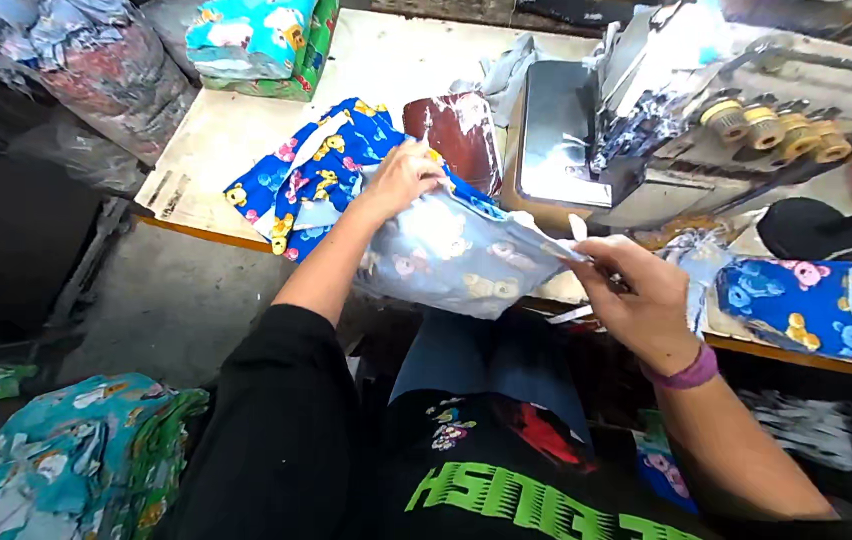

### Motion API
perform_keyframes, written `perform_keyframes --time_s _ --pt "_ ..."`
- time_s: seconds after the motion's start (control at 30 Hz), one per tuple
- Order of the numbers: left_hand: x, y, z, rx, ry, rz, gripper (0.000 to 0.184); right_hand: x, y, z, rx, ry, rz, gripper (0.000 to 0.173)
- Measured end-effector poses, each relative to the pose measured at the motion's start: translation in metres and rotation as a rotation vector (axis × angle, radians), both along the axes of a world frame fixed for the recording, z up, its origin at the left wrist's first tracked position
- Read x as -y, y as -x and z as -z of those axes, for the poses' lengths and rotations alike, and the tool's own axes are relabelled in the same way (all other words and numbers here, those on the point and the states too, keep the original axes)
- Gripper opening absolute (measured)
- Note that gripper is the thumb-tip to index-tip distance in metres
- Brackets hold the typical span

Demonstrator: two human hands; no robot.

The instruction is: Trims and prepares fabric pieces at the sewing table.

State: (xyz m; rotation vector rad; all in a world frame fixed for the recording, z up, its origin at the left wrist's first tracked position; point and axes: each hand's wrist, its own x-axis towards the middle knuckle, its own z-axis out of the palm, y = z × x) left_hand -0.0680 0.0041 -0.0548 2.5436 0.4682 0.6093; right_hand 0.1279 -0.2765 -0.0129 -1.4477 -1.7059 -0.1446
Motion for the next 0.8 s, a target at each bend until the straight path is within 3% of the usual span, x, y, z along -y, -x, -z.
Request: perform_keyframes --time_s 0.07,0.13,0.2,0.27,0.3,0.37,0.4,0.47,0.53,0.6,0.7,0.8 --pt "0.010 0.017 -0.018 0.250 0.082 -0.045 0.019 0.003 -0.007 -0.024 0.033 -0.039 -0.003 0.019" --pt "0.036 0.057 -0.045 0.462 0.255 -0.113 0.019 0.007 -0.009 -0.054 -0.159 0.059 -0.051 0.016" --pt "0.072 0.117 -0.064 0.554 0.402 -0.110 0.009 0.002 -0.011 -0.082 -0.339 0.402 -0.389 0.013" --pt "0.111 0.189 -0.076 0.469 0.559 -0.048 0.020 -0.029 -0.010 -0.087 -0.419 0.562 -0.844 0.012" --pt "0.130 0.224 -0.078 0.427 0.619 -0.015 0.032 -0.048 -0.004 -0.080 -0.532 0.517 -0.948 0.013" --pt "0.169 0.286 -0.073 0.397 0.641 -0.068 0.048 -0.084 0.036 -0.067 -0.654 0.433 -0.901 0.016" --pt "0.189 0.312 -0.068 0.384 0.624 -0.223 0.049 -0.099 0.074 -0.065 -0.536 0.416 -0.774 0.016" --pt "0.225 0.356 -0.056 0.279 0.517 -0.748 0.041 -0.128 0.140 -0.046 0.014 0.429 -0.552 0.024" --pt "0.254 0.399 -0.041 0.258 0.452 -1.125 0.026 -0.145 0.188 -0.013 0.170 0.405 -0.569 0.028" --pt "0.293 0.441 -0.039 0.400 0.438 -1.171 0.021 -0.151 0.221 0.006 -0.011 0.405 -0.676 0.027" --pt "0.345 0.463 -0.037 0.485 0.531 -0.975 0.020 -0.145 0.253 0.028 -0.358 0.548 -0.898 0.017" --pt "0.379 0.449 -0.006 0.359 0.675 -1.038 0.014 -0.130 0.273 0.075 -0.305 0.602 -0.999 0.016"
